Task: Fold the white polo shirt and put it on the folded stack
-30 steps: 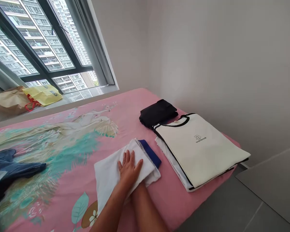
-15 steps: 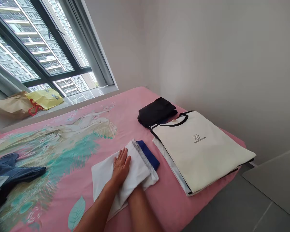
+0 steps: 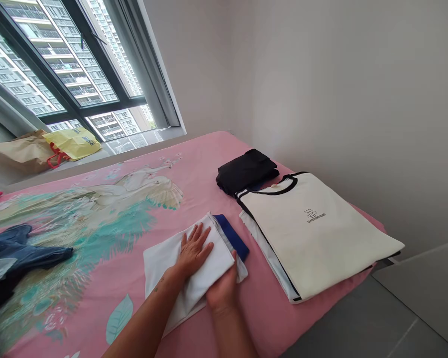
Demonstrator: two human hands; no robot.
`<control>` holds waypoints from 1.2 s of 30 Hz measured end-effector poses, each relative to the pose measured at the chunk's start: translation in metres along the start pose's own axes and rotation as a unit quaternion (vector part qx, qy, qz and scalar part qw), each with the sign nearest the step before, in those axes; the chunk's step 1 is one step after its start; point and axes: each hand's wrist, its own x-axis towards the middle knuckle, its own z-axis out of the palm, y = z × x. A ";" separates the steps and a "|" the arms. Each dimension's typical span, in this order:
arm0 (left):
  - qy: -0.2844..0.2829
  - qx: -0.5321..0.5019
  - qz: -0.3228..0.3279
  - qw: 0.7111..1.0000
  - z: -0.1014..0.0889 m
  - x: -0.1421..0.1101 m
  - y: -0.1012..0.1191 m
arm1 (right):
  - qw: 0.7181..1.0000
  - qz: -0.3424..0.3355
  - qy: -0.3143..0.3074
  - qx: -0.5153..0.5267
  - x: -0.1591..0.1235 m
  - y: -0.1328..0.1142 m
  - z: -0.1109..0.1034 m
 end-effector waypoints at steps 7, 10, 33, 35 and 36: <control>-0.027 0.022 -0.006 0.999 0.000 0.013 0.013 | 0.979 0.139 -0.042 0.144 -0.044 -0.014 -0.044; -0.010 0.034 -0.024 0.999 0.004 0.017 0.023 | 0.948 0.214 -0.004 0.235 -0.055 -0.015 -0.057; 0.041 0.079 0.097 0.991 0.005 -0.152 0.039 | 0.967 0.122 0.211 0.071 -0.090 -0.027 -0.083; 0.046 0.116 0.063 0.990 0.003 -0.160 0.018 | 0.944 0.176 0.214 0.178 -0.093 -0.023 -0.087; 0.043 0.130 0.057 0.989 0.003 -0.161 0.010 | 0.928 0.209 0.204 0.230 -0.093 -0.021 -0.087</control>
